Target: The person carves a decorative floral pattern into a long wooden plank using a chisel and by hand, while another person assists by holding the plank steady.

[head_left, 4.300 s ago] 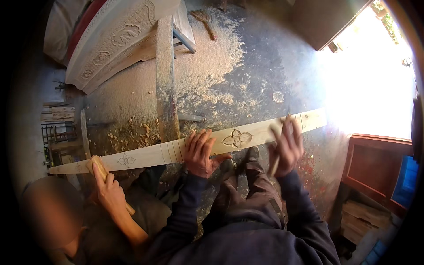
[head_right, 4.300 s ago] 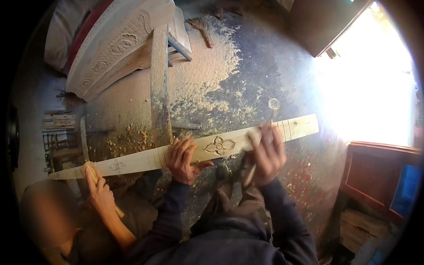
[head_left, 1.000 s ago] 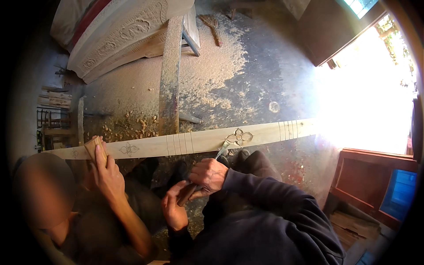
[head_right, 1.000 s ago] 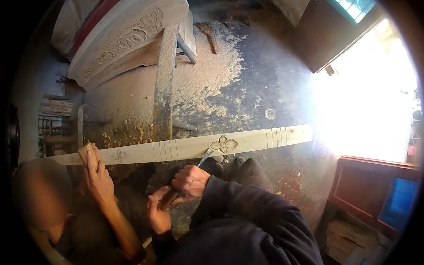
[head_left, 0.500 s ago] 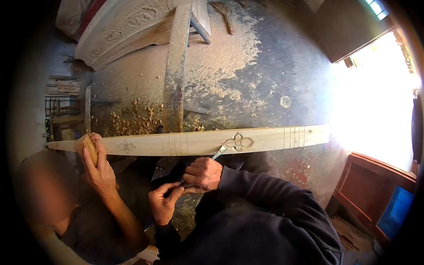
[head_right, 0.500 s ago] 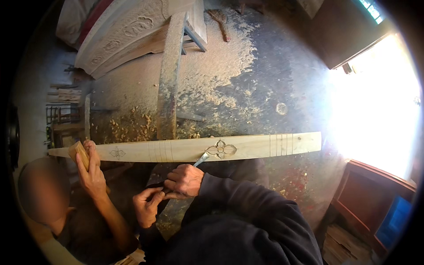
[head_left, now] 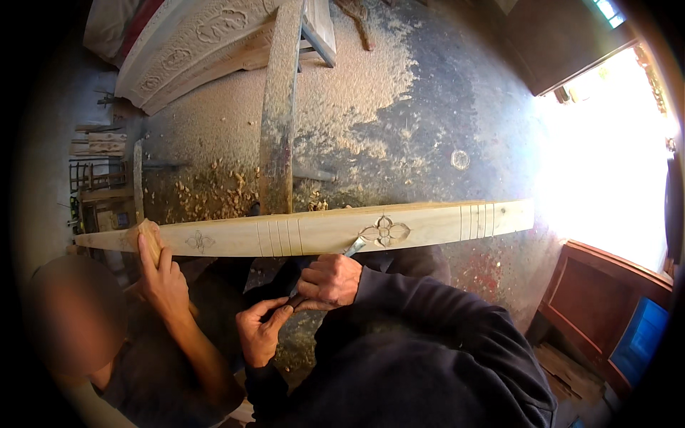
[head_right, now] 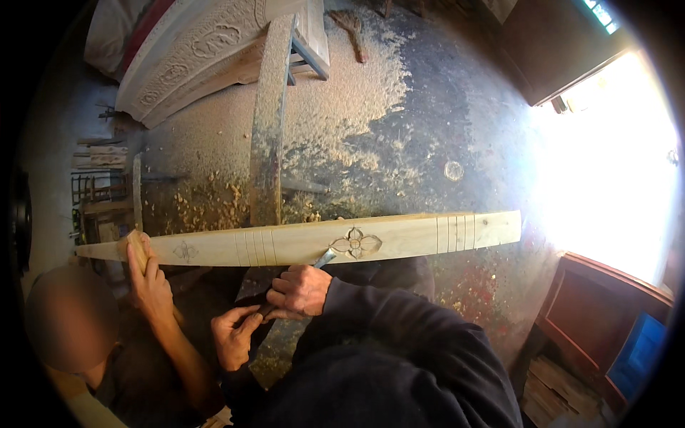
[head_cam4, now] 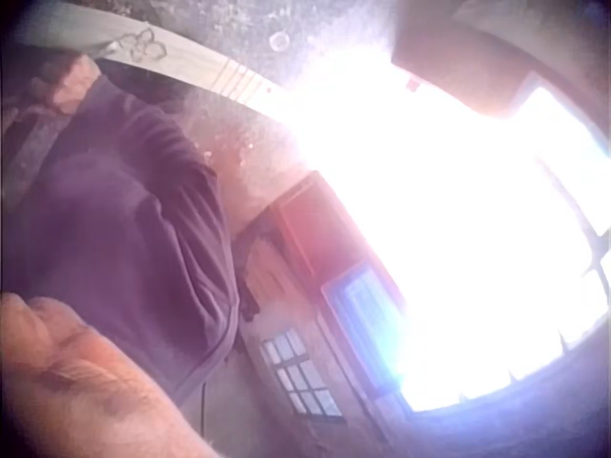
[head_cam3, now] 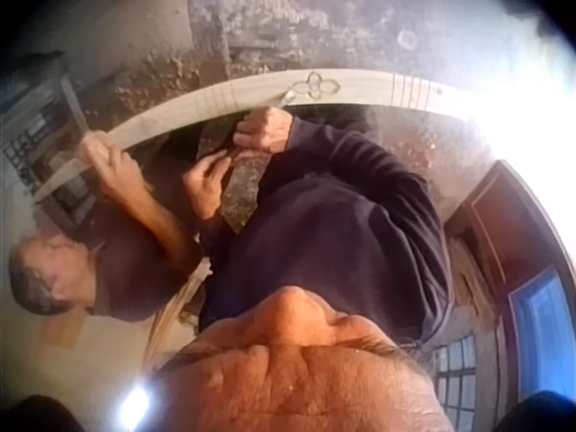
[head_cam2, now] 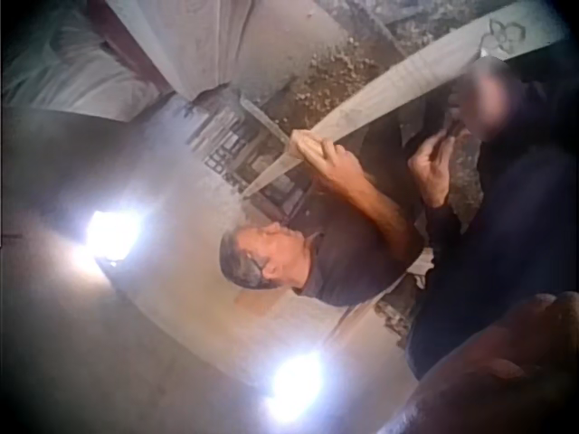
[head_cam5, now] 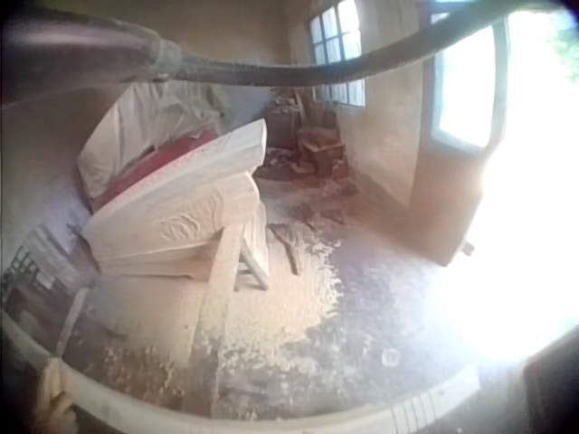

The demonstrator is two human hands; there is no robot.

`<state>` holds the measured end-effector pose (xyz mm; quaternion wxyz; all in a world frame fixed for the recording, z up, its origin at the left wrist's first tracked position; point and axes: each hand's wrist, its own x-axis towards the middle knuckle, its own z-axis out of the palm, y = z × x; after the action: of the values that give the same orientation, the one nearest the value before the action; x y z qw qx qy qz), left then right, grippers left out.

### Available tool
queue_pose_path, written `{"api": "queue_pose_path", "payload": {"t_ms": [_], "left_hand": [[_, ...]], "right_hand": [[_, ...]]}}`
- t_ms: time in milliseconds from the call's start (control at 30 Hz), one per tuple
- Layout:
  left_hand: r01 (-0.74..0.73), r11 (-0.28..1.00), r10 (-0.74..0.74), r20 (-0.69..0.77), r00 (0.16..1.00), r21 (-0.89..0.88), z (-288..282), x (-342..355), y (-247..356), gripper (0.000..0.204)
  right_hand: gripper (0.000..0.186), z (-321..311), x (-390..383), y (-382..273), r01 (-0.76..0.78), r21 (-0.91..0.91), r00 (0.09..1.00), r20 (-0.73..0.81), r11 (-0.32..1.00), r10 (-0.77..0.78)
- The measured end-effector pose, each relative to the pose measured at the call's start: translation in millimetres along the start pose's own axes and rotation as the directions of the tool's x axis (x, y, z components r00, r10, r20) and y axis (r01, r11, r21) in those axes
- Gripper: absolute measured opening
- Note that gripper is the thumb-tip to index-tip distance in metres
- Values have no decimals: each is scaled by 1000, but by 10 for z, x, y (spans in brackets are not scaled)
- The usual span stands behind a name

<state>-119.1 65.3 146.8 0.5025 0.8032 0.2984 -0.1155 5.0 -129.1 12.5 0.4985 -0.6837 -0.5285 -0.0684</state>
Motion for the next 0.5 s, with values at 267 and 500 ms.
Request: {"api": "queue_pose_path", "payload": {"t_ms": [267,500], "left_hand": [[50,998,-49,-33,998,49,41,-17,231,25],[152,988,-150,-46,988,38,21,-44,207,24]], "right_hand": [[37,-22,21,-11,9,-16,1000,-17,1000,-10],[35,65,-40,-7,-5,-15,1000,-17,1000,5]]}}
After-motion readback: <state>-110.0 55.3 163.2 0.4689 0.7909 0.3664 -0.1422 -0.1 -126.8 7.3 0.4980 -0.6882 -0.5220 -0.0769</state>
